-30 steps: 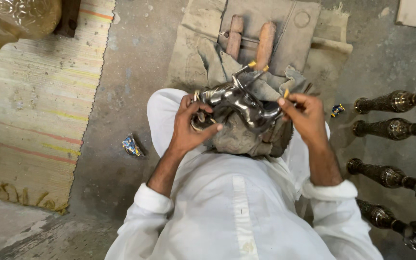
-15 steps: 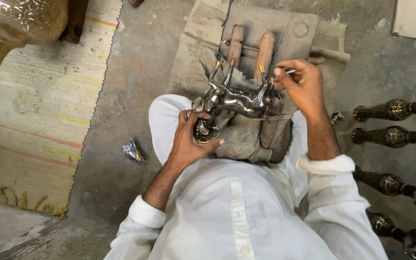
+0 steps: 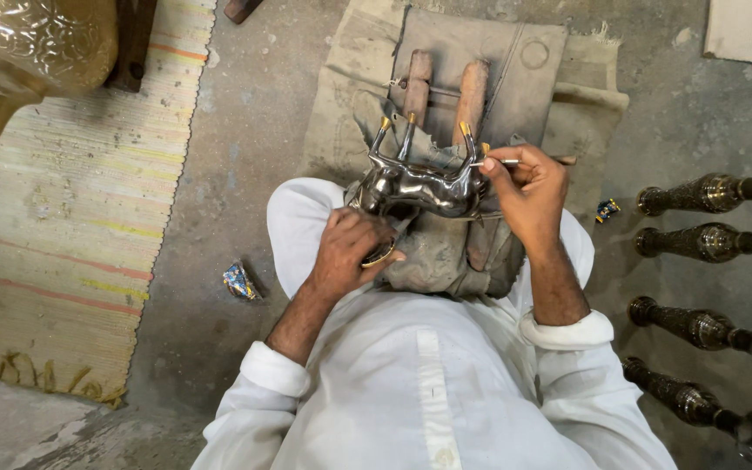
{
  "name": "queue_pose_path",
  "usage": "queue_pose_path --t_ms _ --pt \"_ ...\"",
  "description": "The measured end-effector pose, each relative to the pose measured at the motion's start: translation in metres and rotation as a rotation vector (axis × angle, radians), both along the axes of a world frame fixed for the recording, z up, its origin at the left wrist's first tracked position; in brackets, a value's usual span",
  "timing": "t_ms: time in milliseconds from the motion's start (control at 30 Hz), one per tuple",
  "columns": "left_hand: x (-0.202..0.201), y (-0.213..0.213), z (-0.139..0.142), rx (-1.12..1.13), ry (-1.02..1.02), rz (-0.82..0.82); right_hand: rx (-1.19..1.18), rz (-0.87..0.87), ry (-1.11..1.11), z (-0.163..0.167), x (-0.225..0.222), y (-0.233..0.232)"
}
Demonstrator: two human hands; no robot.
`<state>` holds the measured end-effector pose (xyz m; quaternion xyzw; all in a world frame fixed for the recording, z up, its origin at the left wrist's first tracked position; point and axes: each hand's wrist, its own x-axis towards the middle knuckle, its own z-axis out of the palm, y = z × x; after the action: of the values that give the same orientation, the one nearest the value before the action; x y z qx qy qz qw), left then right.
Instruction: The person sits cross-legged on the floor holding a brass animal figurine against a cloth pad on their lap and engraves its surface with a small hand chisel, rotating the figurine repeatedly to reach different sides and legs.
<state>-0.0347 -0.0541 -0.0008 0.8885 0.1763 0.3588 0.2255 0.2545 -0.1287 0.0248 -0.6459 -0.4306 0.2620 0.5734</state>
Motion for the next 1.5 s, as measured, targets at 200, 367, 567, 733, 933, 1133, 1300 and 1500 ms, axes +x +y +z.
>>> queue_pose_path --t_ms 200,367,567,733,933,1133,1300,1500 --pt "0.002 0.001 -0.01 -0.026 0.012 -0.035 -0.087 -0.035 -0.054 0.012 -0.003 0.008" --pt "0.003 0.001 -0.008 -0.036 -0.01 -0.044 -0.066 -0.028 -0.057 0.009 -0.001 0.011" --pt "0.005 0.001 -0.007 -0.011 -0.022 -0.031 -0.06 -0.002 -0.037 0.004 0.005 0.012" --pt "0.004 -0.001 -0.006 -0.003 -0.033 -0.023 -0.041 0.001 0.005 0.0 0.003 0.005" --pt "0.003 -0.001 -0.006 0.001 -0.036 -0.02 -0.049 -0.003 -0.038 0.001 0.0 -0.001" --pt "0.004 -0.001 -0.013 -0.003 -0.031 -0.016 -0.077 0.017 -0.087 0.002 0.001 -0.003" --pt "0.002 0.0 -0.012 0.002 -0.015 -0.027 -0.034 0.021 -0.012 0.005 -0.002 -0.006" --pt "0.001 0.001 -0.009 -0.02 -0.005 -0.036 -0.035 -0.13 -0.08 0.011 -0.025 -0.024"
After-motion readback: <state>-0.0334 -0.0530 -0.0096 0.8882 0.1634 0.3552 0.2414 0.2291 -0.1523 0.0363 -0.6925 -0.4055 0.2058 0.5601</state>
